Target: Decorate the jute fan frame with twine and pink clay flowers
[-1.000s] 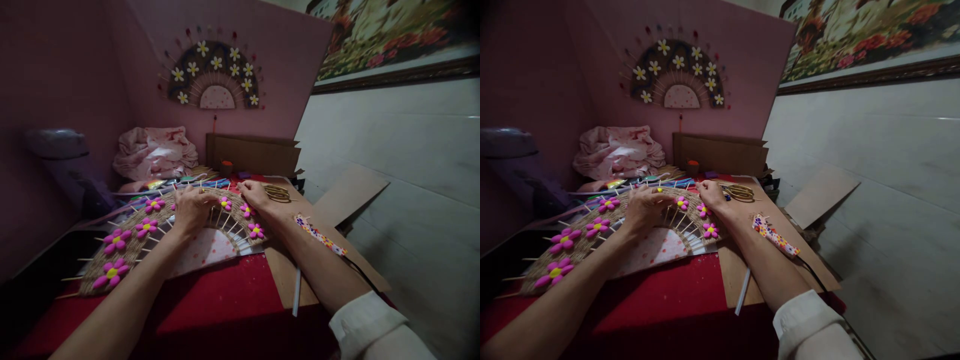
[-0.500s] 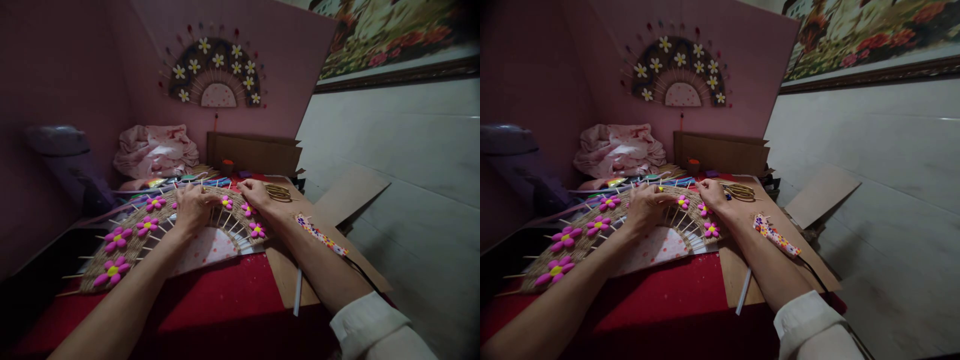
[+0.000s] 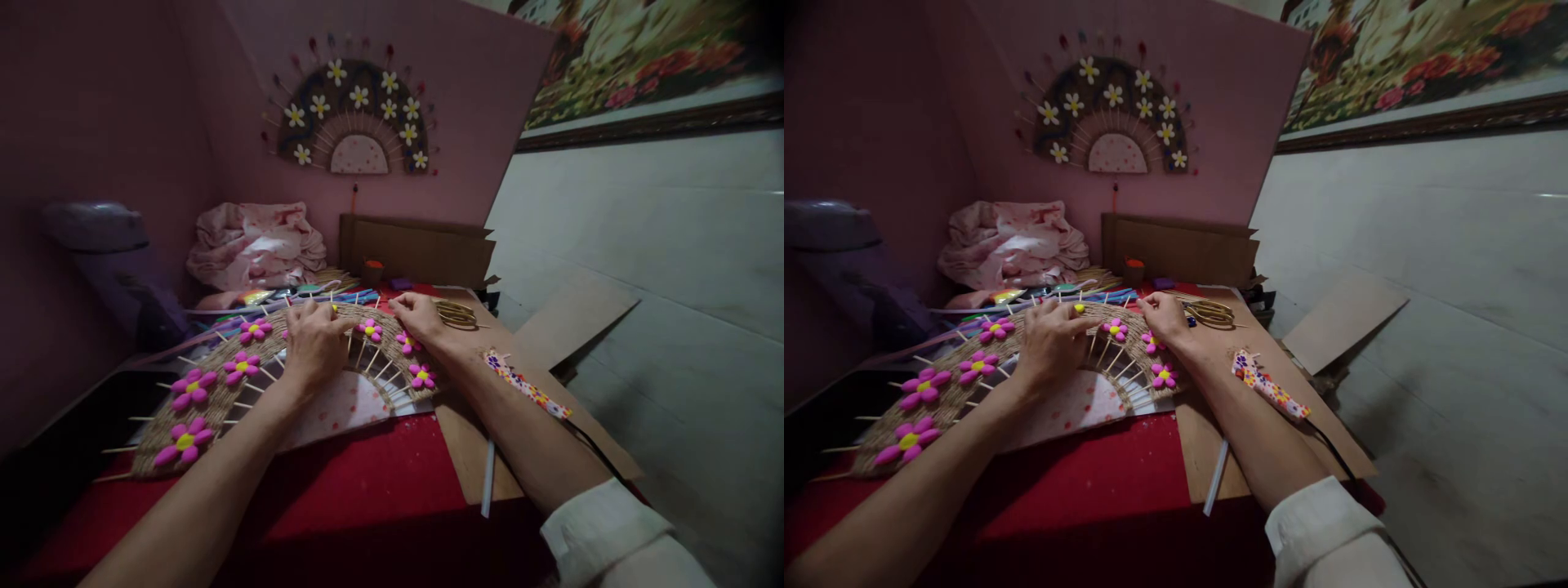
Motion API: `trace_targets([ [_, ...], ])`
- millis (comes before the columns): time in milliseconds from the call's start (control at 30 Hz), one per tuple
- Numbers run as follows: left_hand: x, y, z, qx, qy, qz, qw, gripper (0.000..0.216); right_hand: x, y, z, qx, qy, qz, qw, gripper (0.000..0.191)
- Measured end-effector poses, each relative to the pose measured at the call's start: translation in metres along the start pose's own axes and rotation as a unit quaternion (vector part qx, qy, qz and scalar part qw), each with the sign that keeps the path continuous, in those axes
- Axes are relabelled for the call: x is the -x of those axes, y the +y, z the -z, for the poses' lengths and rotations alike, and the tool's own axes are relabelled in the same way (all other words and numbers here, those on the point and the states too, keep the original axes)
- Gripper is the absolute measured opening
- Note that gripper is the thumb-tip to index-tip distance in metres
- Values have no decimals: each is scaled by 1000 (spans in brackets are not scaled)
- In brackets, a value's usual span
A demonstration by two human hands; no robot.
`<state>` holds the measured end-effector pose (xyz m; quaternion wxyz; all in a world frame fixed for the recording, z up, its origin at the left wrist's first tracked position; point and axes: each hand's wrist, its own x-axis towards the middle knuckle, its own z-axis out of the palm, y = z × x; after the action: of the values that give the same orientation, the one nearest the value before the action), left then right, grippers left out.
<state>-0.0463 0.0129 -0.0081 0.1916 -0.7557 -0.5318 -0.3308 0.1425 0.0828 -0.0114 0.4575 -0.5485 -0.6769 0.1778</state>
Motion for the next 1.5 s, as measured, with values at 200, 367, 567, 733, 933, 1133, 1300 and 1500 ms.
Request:
trace_targets([
  [200, 4, 5, -1, -25, -5, -44, 999, 23, 0, 0, 0, 10, 3, 0, 1000, 24],
  [367, 5, 7, 2, -41, 4, -48, 998, 22, 0, 3, -1, 5, 4, -9, 1000, 23],
  [567, 6, 11, 6, -46, 3, -67, 997, 25, 0, 1, -1, -4, 5, -18, 1000, 23],
  [733, 8, 12, 2, -53, -20, -66, 996, 23, 0, 2, -2, -36, 8, -6, 999, 23],
  [933, 7, 10, 4, -33, -9, -21, 999, 24, 1, 1, -1, -18, 15, -3, 1000, 23],
  [1133, 8, 9, 5, -37, -18, -24, 999, 25, 1, -1, -1, -16, 14, -4, 1000, 23],
  [1300, 8, 8, 2, -15, -35, -9, 999, 24, 0, 1, -2, -9, 19, -5, 1000, 23],
  [1500, 7, 9, 4, -19, -29, -3, 999, 23, 1, 0, -1, -9, 21, -6, 1000, 24],
])
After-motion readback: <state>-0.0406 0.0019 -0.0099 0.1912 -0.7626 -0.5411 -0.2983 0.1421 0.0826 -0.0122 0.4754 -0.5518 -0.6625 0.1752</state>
